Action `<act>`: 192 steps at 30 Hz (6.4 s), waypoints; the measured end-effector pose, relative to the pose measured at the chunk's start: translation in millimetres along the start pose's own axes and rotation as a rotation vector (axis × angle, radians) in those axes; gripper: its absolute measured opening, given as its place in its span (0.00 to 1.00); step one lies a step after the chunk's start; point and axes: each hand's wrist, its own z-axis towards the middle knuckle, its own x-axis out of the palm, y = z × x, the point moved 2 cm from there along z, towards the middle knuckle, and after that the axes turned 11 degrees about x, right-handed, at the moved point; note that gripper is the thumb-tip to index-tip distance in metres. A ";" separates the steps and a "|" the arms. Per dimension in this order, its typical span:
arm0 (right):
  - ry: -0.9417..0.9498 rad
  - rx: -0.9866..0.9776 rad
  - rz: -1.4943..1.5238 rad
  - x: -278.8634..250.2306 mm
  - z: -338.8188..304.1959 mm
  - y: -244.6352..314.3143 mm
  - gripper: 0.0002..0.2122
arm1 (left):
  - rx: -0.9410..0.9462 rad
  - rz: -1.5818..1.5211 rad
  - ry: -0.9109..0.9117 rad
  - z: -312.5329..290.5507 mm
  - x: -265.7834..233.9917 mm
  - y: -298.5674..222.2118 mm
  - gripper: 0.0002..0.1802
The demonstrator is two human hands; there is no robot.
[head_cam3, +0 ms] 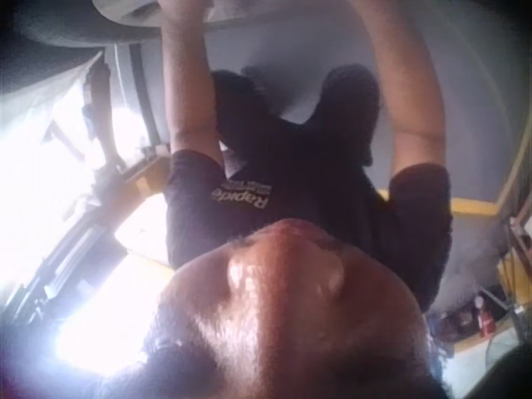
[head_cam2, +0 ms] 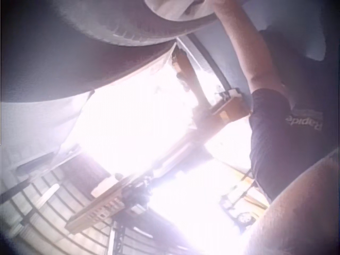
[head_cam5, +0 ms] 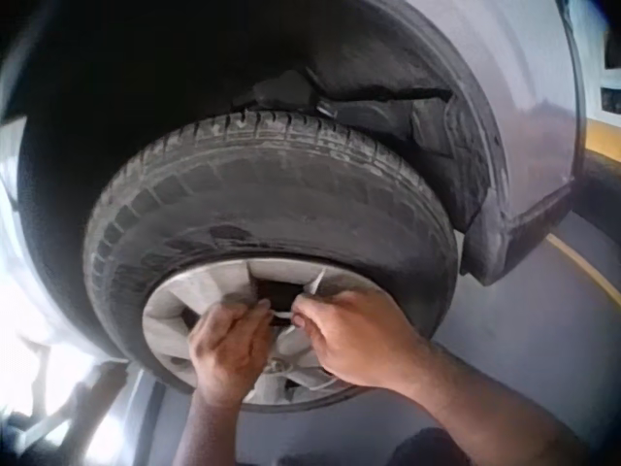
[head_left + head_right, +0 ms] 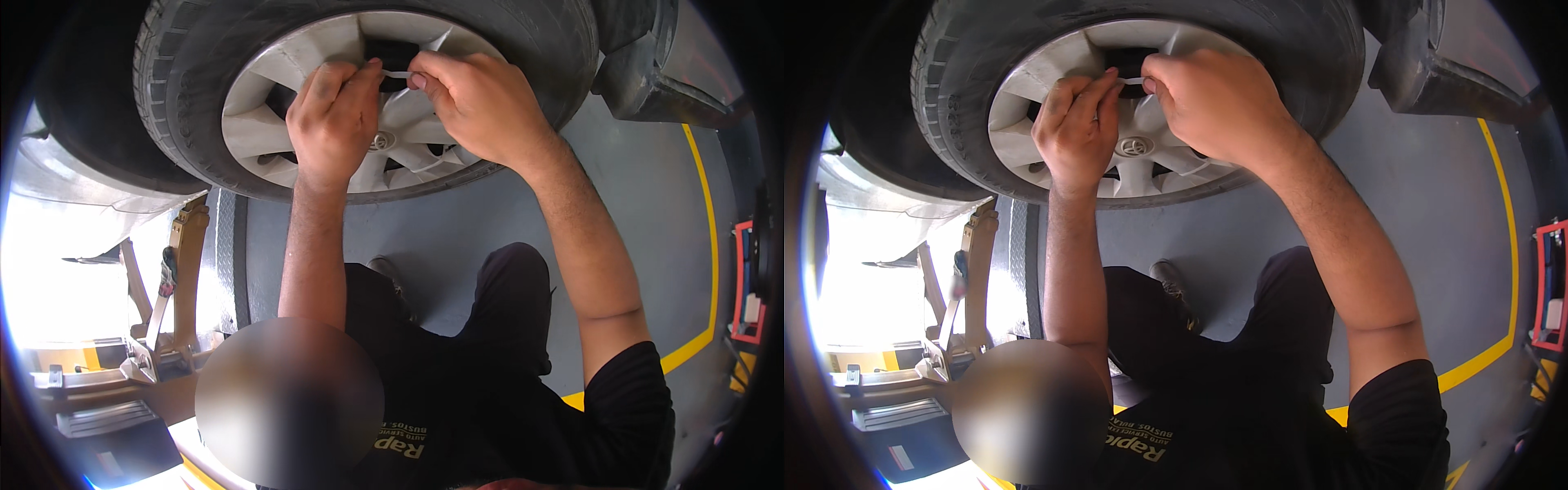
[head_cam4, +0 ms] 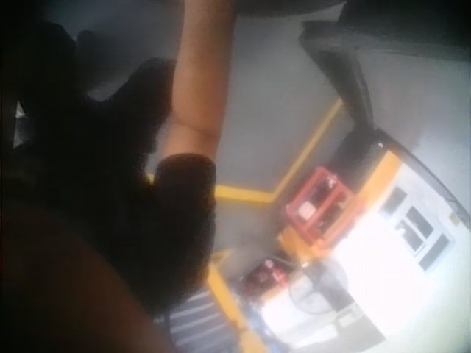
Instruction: The person secures a wheel cover to a car tire using white zip ties. They thread the ties through the wheel cover openings and tighten them by hand, repeating the process for multiple covers on different wheels.
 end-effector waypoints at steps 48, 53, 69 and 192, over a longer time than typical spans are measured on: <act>-0.162 -0.229 -0.239 36.6 -36.7 42.1 0.10 | -0.252 -0.040 0.028 -6.9 0.1 -0.2 0.17; -0.181 -0.170 -0.168 32.8 -33.3 41.3 0.06 | -0.237 -0.042 0.025 -6.5 -1.1 0.6 0.17; -0.023 0.252 0.110 12.3 -13.4 16.9 0.07 | -0.169 -0.116 -0.009 -9.7 -14.7 -0.9 0.18; -0.085 0.346 0.194 35.4 11.7 44.0 0.06 | -0.399 -0.205 -0.023 -37.4 -86.4 47.8 0.07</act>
